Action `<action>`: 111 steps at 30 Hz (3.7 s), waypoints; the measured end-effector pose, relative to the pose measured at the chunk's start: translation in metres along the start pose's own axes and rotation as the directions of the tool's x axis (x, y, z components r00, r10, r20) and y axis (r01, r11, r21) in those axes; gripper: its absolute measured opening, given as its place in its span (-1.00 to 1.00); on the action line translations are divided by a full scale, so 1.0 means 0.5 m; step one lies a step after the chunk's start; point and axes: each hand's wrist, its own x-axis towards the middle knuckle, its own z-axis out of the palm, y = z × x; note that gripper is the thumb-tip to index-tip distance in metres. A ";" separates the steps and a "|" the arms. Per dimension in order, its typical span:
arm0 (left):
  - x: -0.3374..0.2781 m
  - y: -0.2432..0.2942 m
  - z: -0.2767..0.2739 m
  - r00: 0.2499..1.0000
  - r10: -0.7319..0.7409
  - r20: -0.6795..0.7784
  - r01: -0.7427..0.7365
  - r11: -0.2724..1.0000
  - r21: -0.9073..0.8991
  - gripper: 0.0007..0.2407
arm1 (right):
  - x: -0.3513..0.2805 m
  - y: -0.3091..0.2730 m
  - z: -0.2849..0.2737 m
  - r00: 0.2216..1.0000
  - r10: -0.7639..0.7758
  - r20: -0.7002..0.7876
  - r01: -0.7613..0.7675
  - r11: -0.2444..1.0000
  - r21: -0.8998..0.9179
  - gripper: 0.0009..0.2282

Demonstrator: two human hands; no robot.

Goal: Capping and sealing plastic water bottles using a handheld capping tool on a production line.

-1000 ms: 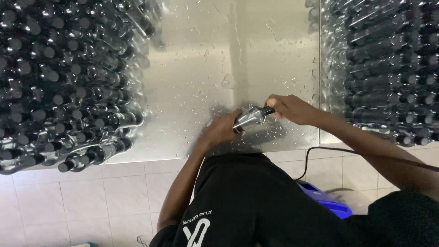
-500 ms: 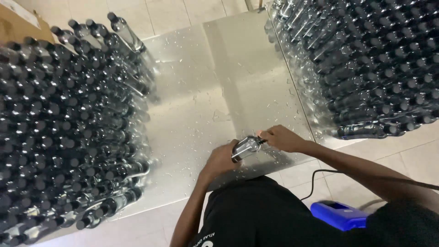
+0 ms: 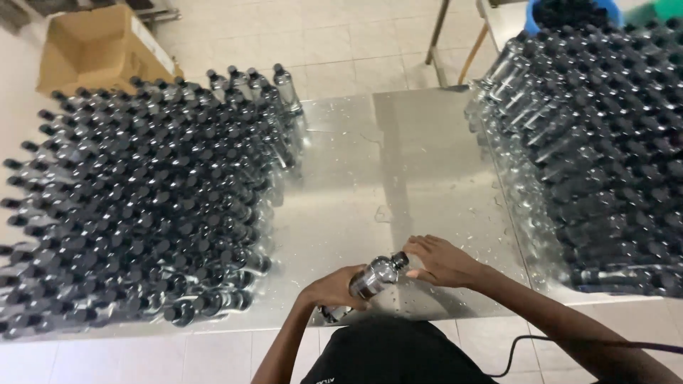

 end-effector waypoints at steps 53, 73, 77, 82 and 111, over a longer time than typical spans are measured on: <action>0.254 -0.176 0.103 0.958 0.247 -0.143 0.148 0.000 0.989 -0.41 | 0.018 0.051 0.064 0.712 0.518 0.474 -0.507 -0.088 0.857 -0.66; 0.251 -0.129 0.270 0.812 -0.213 -0.544 0.414 0.866 0.279 -0.35 | -0.158 0.711 -0.240 0.578 0.602 -0.551 -0.589 0.775 0.229 -0.70; 0.174 -0.282 0.332 0.686 -0.064 -0.724 0.333 0.913 0.235 -0.38 | -0.157 0.788 -0.281 0.528 0.673 -0.517 -0.599 0.727 0.335 -0.66; 0.154 -0.288 0.351 0.611 -0.217 -0.761 0.416 0.906 0.075 -0.38 | -0.144 0.872 -0.268 0.403 0.732 -0.549 -0.655 0.650 0.385 -0.71; 0.009 -0.318 0.163 0.597 -0.231 -0.768 0.351 0.936 -0.008 -0.39 | 0.625 0.231 -0.061 0.849 0.260 -0.460 -0.255 0.964 0.075 -0.33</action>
